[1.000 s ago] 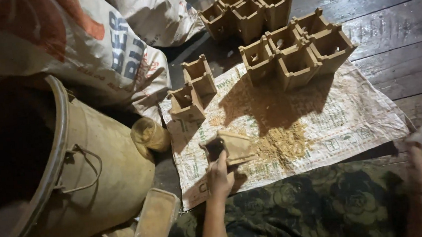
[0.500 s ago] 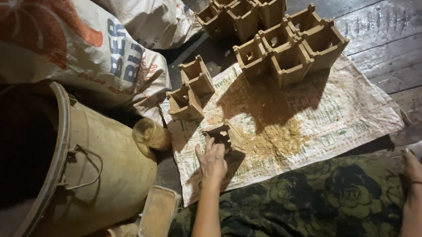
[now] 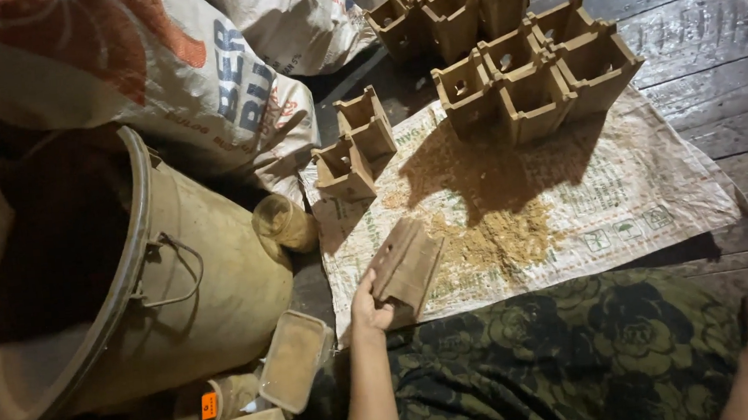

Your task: Assembling small wooden boxes by applying glue to the edges of wooden pieces and joining them together.

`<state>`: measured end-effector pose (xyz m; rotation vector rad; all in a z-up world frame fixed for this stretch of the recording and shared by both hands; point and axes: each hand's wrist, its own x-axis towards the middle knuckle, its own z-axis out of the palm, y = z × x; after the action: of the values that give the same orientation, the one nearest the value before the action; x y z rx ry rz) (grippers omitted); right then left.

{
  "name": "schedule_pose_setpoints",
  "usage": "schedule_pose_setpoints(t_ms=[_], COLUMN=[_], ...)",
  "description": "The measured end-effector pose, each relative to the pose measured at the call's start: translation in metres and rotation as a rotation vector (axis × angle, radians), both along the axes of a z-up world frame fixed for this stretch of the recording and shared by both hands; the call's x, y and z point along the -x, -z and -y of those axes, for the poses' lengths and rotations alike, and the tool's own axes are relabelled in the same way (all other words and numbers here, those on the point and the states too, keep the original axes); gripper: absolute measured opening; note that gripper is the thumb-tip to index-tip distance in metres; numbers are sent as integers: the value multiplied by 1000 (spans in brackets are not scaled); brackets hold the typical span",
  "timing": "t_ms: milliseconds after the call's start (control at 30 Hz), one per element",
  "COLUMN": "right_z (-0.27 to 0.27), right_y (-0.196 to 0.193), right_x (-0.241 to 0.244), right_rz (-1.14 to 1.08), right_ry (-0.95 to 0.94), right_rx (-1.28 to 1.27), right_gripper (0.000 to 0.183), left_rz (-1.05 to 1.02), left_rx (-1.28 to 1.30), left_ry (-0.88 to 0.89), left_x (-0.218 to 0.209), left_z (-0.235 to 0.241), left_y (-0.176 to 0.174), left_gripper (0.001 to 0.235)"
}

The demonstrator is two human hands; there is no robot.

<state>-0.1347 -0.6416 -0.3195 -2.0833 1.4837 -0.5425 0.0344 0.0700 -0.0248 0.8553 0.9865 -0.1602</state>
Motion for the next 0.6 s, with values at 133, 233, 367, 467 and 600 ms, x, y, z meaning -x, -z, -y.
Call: schedule_pose_setpoints(t_ms=[133, 233, 367, 467, 600], right_z=[-30, -28, -20, -11, 0], right_y=[-70, -63, -50, -31, -14], right_x=[9, 7, 12, 17, 16], right_rz=[-78, -100, -140, -14, -97], right_ry=[-88, -50, -62, -178, -54], right_rx=[-46, -51, -57, 38, 175], right_gripper=[37, 40, 34, 30, 57], left_rz=[48, 71, 58, 41, 149], left_rx=[266, 288, 293, 290, -74], left_ry=[-7, -16, 13, 24, 124], left_x=[8, 11, 11, 14, 31], left_z=[-8, -3, -3, 5, 40], left_y=[36, 38, 35, 12, -59], left_gripper=[27, 27, 29, 29, 39])
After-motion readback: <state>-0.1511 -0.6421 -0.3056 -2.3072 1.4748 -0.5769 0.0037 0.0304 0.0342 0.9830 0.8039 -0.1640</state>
